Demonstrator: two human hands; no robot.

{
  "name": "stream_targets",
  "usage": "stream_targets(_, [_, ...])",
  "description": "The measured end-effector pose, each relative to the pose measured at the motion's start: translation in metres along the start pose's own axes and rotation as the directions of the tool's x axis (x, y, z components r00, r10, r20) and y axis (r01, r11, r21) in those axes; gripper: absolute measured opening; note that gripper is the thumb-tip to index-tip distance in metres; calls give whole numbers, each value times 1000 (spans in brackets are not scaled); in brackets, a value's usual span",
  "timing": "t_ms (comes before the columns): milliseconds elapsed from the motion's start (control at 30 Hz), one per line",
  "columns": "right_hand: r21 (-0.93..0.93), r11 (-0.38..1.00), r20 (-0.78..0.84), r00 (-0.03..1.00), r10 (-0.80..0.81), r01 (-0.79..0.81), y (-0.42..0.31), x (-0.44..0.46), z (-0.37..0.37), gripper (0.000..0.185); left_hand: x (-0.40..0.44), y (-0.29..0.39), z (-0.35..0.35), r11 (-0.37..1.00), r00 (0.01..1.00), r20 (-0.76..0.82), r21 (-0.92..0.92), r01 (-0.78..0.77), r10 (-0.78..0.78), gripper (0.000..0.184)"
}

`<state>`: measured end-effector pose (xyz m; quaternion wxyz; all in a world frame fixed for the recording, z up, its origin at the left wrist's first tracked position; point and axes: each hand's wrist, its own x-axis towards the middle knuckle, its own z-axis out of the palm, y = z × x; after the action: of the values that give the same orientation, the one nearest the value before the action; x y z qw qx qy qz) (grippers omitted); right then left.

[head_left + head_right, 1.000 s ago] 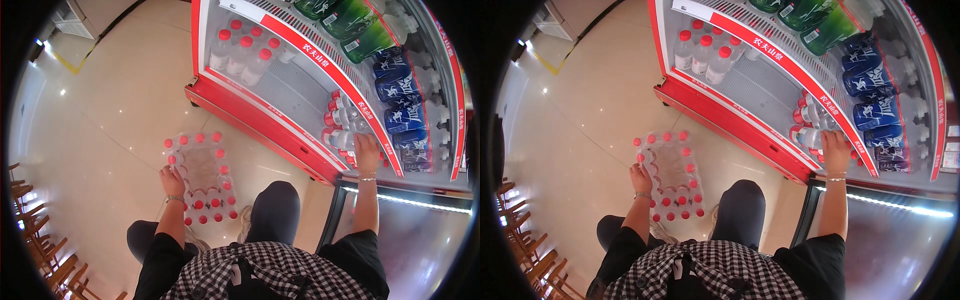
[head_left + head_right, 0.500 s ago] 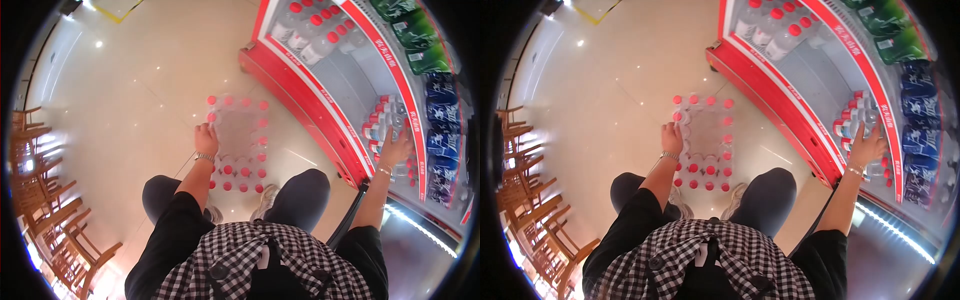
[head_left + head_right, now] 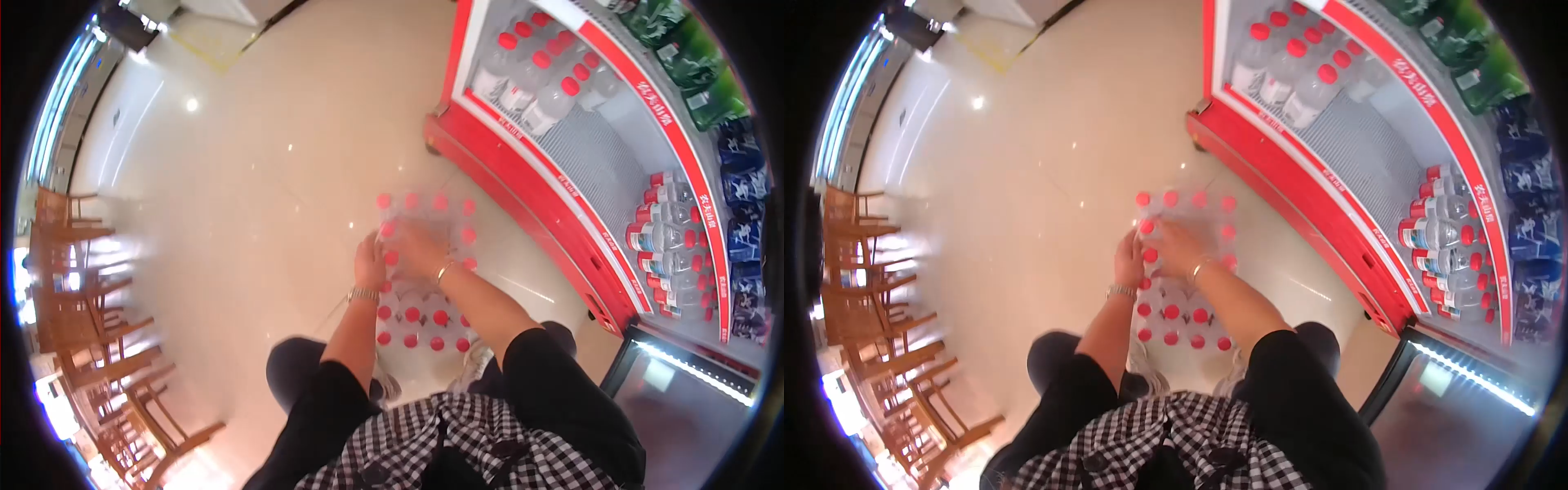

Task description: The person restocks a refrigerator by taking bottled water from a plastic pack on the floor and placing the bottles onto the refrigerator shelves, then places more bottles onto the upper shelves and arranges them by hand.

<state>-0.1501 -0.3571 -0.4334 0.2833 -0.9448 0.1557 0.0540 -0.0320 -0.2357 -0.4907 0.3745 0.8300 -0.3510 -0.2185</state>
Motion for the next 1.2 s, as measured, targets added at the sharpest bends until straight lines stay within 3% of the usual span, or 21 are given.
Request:
stream_targets(67, [16,999,14,999,-30,29,9,4,-2,67,2,-16,9,981,997,39,-184,65,-59,34])
stream_targets(133, [26,998,-45,997,-63,64,13,7,2,62,2,5,-9,996,995,43,-5,-85,86,31])
stream_targets(233, [81,992,-214,973,-82,102,13,8,21,54,4,11,-12,987,996,72,-158,-36,48,31])
stream_targets(333, [206,964,-359,929,-86,169,8,4,32,45,1,5,-11,998,995,88,-51,-39,43,32])
stream_targets(433, [268,924,-470,875,-121,272,21,-6,43,38,-5,18,-6,991,990,29,11,-136,136,33])
stream_targets(533, [298,904,-455,878,-147,306,26,-29,24,31,-8,17,1,993,994,-39,66,-102,105,33])
stream_targets(667, [253,883,-460,852,-250,396,11,-73,-35,35,-14,12,10,990,1000,-16,137,-17,19,33])
stream_targets(767, [310,943,-544,837,70,123,1,-134,-92,36,-11,15,17,972,1000,-15,234,-9,13,32])
stream_targets(833, [554,826,-587,752,300,102,-3,-171,-141,33,-13,17,23,953,1000,-14,302,-8,13,33])
stream_targets(867, [528,843,-669,660,341,100,3,-186,-160,32,-12,15,27,949,1000,4,316,-6,5,32])
stream_targets(933, [715,689,-647,486,588,119,12,-221,-192,37,-8,6,31,937,999,43,349,-4,-12,31])
stream_targets(1000, [541,841,-787,344,512,-14,36,-239,-222,35,-7,10,29,940,998,49,341,11,-29,31])
stream_targets(1033, [411,907,-847,330,417,-91,46,-244,-237,34,-6,11,28,941,998,50,338,18,-37,31])
stream_targets(1100, [151,965,-901,371,224,-216,68,-245,-252,35,-3,6,26,939,999,52,342,-16,-2,30])
stream_targets(1167, [-137,929,-885,464,42,-344,89,-249,-262,35,-2,5,28,938,999,46,346,-28,13,29])
stream_targets(1200, [-54,926,-907,406,111,-373,100,-251,-270,34,-1,8,26,937,999,40,349,-24,11,29])
